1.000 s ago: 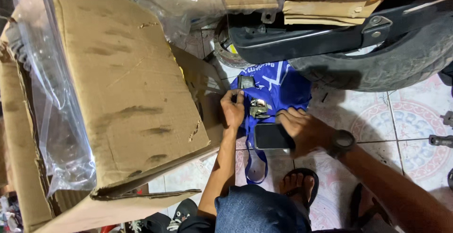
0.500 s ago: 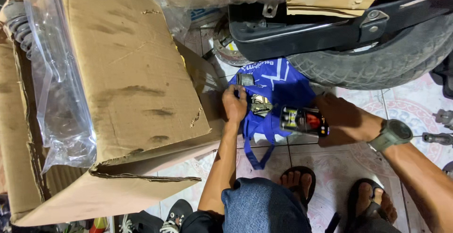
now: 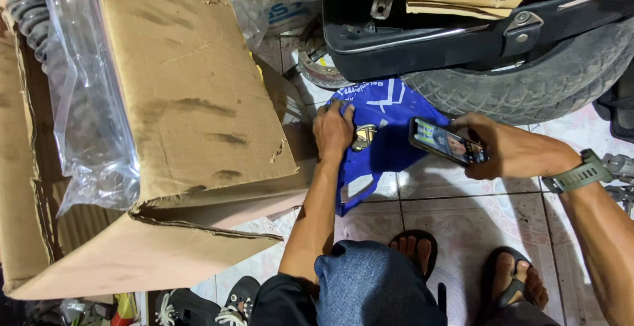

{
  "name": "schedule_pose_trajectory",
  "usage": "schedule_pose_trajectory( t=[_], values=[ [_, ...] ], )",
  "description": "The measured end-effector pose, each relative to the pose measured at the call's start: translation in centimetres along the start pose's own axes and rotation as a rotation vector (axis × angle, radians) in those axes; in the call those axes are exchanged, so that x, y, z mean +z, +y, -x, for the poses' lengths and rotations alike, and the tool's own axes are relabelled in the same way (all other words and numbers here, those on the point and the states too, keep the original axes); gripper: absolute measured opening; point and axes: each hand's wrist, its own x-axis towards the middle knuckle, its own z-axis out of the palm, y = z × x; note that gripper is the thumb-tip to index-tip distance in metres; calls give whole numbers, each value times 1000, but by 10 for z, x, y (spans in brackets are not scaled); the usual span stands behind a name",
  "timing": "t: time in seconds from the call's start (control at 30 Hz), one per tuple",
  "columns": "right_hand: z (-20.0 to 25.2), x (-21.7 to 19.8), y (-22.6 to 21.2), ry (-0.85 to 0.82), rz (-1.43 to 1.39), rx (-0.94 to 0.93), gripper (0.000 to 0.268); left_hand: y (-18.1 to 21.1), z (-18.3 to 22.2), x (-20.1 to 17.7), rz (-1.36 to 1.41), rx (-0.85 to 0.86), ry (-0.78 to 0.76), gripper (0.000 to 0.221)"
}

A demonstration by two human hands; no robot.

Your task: The person unboxes various motorcycle parts, including a tire and a packaged component, and then proceeds to disassemble a small engine on the floor by removing individual parts by hand and placing them on the ground.

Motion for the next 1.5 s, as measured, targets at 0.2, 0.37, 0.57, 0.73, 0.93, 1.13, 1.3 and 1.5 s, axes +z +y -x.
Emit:
schedule_pose_trajectory(
  t=[0.2,0.37,0.57,0.73,0.93,1.13,1.3,1.5],
  values=[
    [4,-5,5,-4,19,207,82,7,-5,-15,50,-16,-61,39],
    [3,-6,24,-39,-156,211,80,1,5,-13,48,44,-89,64],
    [-14,7,75,28,-257,80,87,11,91,-9,-211,381,280,40],
    [-16,9,80,-34,-500,-28,70,14,145,24,-32,553,-113,43],
    [-29,17,106,-22,-440,-62,61,-1,164,55,-188,697,-127,66],
    [-13,9,67,-12,-340,90,72,11,167,37,-195,593,-375,66],
    [-22,13,65,-58,-345,-91,43,5,166,52,-244,637,-395,64],
    [-21,6,46,56,-428,-36,64,8,153,34,-59,667,-121,46]
  ],
)
